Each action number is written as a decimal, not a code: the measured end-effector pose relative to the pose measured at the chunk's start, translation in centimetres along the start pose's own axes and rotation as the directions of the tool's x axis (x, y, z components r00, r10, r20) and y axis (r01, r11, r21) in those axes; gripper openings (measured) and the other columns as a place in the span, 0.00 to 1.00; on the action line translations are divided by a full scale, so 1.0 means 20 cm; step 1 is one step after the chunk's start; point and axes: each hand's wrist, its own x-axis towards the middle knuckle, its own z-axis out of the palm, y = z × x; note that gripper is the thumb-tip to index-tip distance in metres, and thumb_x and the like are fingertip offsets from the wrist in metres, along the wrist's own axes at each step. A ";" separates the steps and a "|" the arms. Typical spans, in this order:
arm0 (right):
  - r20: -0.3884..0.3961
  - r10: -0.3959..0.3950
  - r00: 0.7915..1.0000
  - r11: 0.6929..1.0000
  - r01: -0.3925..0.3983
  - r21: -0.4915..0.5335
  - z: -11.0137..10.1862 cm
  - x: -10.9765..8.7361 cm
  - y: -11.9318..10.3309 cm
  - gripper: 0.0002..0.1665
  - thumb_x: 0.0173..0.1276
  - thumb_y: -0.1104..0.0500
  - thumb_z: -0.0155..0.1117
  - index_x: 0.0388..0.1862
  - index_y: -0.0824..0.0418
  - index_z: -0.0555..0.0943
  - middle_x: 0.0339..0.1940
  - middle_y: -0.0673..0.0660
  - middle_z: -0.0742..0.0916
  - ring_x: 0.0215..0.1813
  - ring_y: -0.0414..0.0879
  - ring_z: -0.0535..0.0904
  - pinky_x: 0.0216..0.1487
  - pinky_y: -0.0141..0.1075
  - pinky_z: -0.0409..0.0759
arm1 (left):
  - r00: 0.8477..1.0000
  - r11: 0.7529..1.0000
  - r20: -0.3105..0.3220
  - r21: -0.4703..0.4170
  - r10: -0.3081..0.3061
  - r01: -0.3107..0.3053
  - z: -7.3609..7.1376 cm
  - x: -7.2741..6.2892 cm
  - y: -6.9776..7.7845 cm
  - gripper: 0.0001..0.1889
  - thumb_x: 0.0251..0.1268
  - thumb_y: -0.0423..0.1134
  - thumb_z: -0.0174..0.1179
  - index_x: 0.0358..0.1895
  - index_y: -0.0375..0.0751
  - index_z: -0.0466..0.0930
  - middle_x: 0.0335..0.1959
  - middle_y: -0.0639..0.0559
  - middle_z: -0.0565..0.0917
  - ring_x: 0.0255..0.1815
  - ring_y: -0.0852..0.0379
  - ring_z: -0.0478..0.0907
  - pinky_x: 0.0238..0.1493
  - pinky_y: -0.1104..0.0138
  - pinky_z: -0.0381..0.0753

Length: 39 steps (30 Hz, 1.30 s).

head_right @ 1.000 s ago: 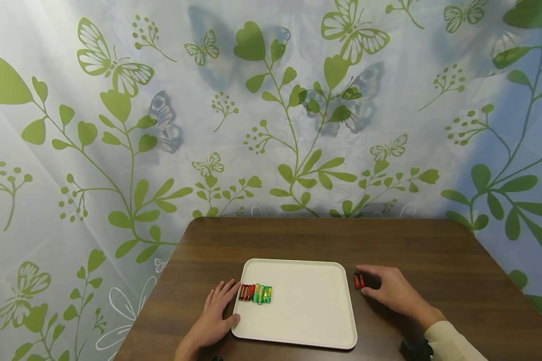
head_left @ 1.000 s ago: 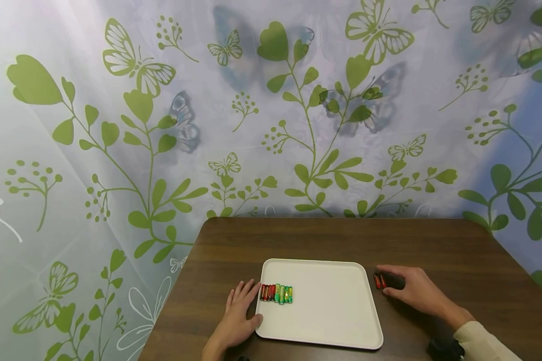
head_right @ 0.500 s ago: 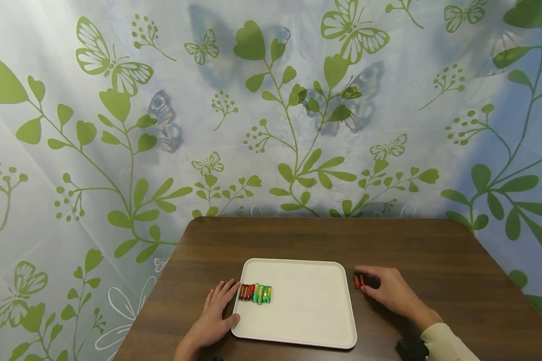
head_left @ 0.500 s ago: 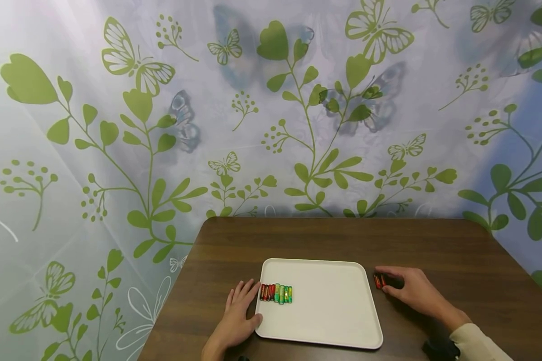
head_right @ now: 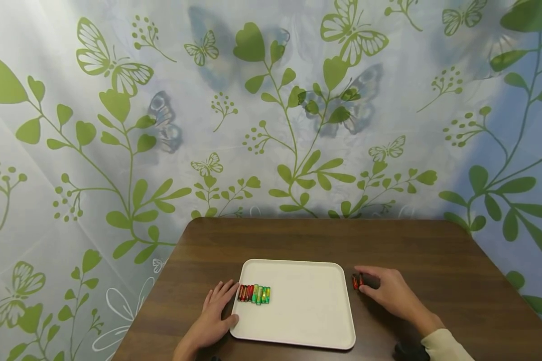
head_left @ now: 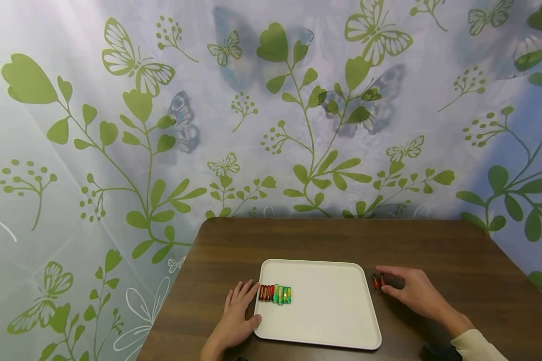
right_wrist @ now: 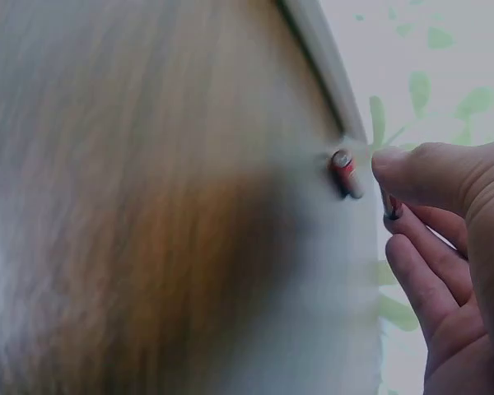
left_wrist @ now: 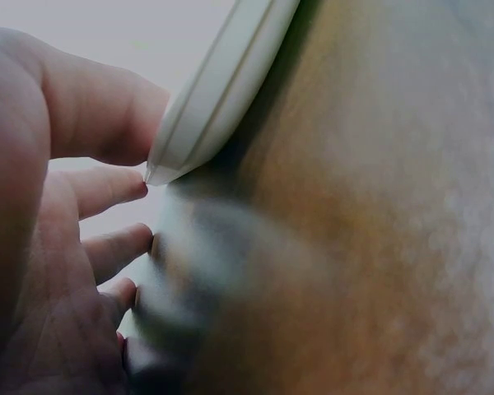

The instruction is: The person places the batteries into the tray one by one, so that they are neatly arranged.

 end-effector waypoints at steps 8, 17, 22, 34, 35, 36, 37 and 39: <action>0.001 -0.025 1.000 0.997 0.025 0.070 -0.01 0.03 -0.12 0.31 0.62 0.57 0.86 0.65 0.57 0.89 0.60 0.55 0.94 0.58 0.56 0.92 0.53 0.51 0.92 | 0.999 0.999 -0.042 -0.036 0.030 -0.031 0.02 0.00 -0.03 0.41 0.65 0.38 0.67 0.83 0.40 0.69 0.85 0.27 0.63 0.87 0.19 0.44 0.82 0.27 0.29; 0.020 -0.049 0.999 0.989 0.046 0.139 0.07 0.09 -0.19 0.31 0.61 0.61 0.86 0.65 0.59 0.89 0.59 0.53 0.94 0.53 0.52 0.93 0.48 0.44 0.92 | 0.999 0.999 -0.035 -0.019 0.032 -0.032 0.02 0.01 -0.01 0.41 0.65 0.37 0.66 0.84 0.38 0.68 0.86 0.27 0.62 0.88 0.20 0.43 0.82 0.27 0.29; 0.018 -0.092 0.996 0.979 0.087 0.182 0.14 0.12 -0.26 0.31 0.61 0.63 0.85 0.65 0.59 0.89 0.60 0.53 0.94 0.56 0.53 0.93 0.48 0.41 0.92 | 0.999 1.000 -0.039 -0.016 0.010 -0.010 0.03 0.02 -0.01 0.41 0.65 0.36 0.66 0.84 0.39 0.68 0.86 0.29 0.62 0.89 0.22 0.43 0.83 0.31 0.29; -0.007 -0.212 0.977 0.944 0.206 0.257 0.36 0.23 -0.44 0.29 0.61 0.62 0.85 0.62 0.60 0.90 0.59 0.51 0.94 0.60 0.48 0.92 0.57 0.43 0.91 | 0.998 1.000 -0.055 -0.005 0.004 -0.004 0.06 0.04 -0.01 0.41 0.65 0.37 0.66 0.83 0.39 0.68 0.87 0.31 0.63 0.89 0.23 0.44 0.86 0.38 0.28; -0.009 -0.221 0.975 0.938 0.215 0.273 0.38 0.24 -0.46 0.29 0.60 0.63 0.85 0.62 0.61 0.90 0.59 0.52 0.94 0.59 0.48 0.92 0.58 0.43 0.92 | 0.998 1.000 -0.055 0.000 0.007 -0.007 0.05 0.05 0.00 0.41 0.65 0.37 0.67 0.83 0.39 0.68 0.86 0.30 0.63 0.89 0.23 0.44 0.85 0.32 0.30; -0.015 -0.225 0.974 0.936 0.221 0.275 0.39 0.25 -0.48 0.29 0.60 0.63 0.85 0.61 0.61 0.91 0.58 0.52 0.94 0.59 0.47 0.92 0.58 0.43 0.92 | 0.998 1.000 -0.058 -0.003 0.014 -0.015 0.05 0.05 0.00 0.41 0.65 0.37 0.67 0.83 0.38 0.68 0.86 0.29 0.63 0.89 0.22 0.44 0.84 0.30 0.30; -0.011 -0.224 0.975 0.933 0.218 0.285 0.41 0.25 -0.50 0.28 0.60 0.64 0.85 0.61 0.61 0.91 0.58 0.52 0.94 0.59 0.47 0.92 0.58 0.43 0.91 | 0.997 1.000 -0.069 -0.009 0.022 -0.023 0.06 0.05 -0.01 0.41 0.65 0.38 0.67 0.83 0.39 0.69 0.86 0.29 0.63 0.88 0.21 0.45 0.84 0.30 0.30; -0.004 -0.220 0.976 0.930 0.211 0.302 0.43 0.26 -0.53 0.28 0.60 0.64 0.85 0.62 0.61 0.90 0.59 0.52 0.94 0.59 0.47 0.92 0.59 0.43 0.91 | 0.997 0.999 -0.074 -0.011 0.034 -0.035 0.06 0.06 -0.02 0.41 0.64 0.37 0.67 0.83 0.39 0.69 0.86 0.28 0.63 0.88 0.21 0.45 0.83 0.28 0.31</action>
